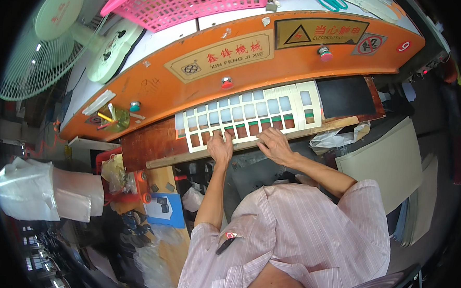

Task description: The person places small white plastic pieces into a grid-like tray, then uses a small tool to press them into place. They remove the tray and place the pieces into a plastic bag.

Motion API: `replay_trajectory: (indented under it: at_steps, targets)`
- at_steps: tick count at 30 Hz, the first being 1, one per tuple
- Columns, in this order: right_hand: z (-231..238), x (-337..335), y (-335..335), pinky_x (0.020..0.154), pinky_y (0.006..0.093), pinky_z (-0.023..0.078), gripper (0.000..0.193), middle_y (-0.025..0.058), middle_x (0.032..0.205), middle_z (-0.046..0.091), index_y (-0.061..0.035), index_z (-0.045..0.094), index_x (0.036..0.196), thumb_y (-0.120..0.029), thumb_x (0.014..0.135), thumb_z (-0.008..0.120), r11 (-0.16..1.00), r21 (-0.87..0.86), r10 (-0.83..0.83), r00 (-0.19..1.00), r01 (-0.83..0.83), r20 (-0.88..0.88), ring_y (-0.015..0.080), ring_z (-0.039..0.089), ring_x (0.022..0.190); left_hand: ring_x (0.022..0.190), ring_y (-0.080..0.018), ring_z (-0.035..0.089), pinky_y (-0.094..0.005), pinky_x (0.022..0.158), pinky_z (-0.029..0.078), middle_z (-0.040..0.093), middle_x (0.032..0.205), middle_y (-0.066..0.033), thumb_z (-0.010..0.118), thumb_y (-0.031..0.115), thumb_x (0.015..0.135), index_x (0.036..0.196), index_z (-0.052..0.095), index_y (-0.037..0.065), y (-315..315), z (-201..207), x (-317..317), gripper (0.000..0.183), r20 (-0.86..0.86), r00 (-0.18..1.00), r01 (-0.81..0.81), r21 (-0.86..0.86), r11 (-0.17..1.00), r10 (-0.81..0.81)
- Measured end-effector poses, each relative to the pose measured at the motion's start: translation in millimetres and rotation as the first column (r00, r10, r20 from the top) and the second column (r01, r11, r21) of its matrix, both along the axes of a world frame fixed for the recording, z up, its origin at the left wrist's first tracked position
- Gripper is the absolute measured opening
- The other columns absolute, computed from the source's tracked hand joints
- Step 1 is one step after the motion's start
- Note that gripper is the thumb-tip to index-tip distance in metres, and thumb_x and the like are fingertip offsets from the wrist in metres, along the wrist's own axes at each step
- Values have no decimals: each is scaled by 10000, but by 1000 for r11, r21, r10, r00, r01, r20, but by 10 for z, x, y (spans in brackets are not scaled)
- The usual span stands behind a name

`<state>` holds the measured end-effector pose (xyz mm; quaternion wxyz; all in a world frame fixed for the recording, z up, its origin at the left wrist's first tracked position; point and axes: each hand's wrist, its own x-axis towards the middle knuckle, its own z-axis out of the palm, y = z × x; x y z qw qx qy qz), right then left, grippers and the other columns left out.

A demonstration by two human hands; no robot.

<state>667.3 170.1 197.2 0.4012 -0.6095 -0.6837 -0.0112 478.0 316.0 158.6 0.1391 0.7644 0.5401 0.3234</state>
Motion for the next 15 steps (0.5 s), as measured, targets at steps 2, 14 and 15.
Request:
replay_trajectory:
  at_steps: [2, 14, 15]
  targets:
    - [-83, -114, 6, 873, 430, 475, 243, 124, 1049, 639, -7, 661, 1095, -93, 874, 717, 1000, -21, -3, 999, 4, 37, 316, 586, 1005, 773, -409, 626, -532, 743, 471, 632, 719, -191, 652, 307, 915, 853, 672, 11, 21, -14, -15, 303, 16, 1000, 15, -2, 1000, -15]
    - [-142, -18, 379, 805, 433, 499, 100, 120, 907, 701, -19, 715, 974, -86, 900, 708, 993, -69, -111, 969, 98, -221, 309, 638, 859, 764, -406, 643, -514, 757, 487, 643, 714, -204, 637, 256, 941, 884, 676, 3, -12, -186, -77, 263, -26, 1000, 15, -96, 995, -17]
    - [-92, 85, 511, 793, 433, 502, 82, 121, 888, 709, -17, 723, 948, -84, 905, 704, 991, -72, -130, 949, 114, -286, 305, 646, 840, 753, -405, 637, -515, 753, 485, 633, 702, -199, 639, 255, 941, 883, 675, 4, 1, -181, -69, 260, -39, 999, 10, -133, 991, -15]
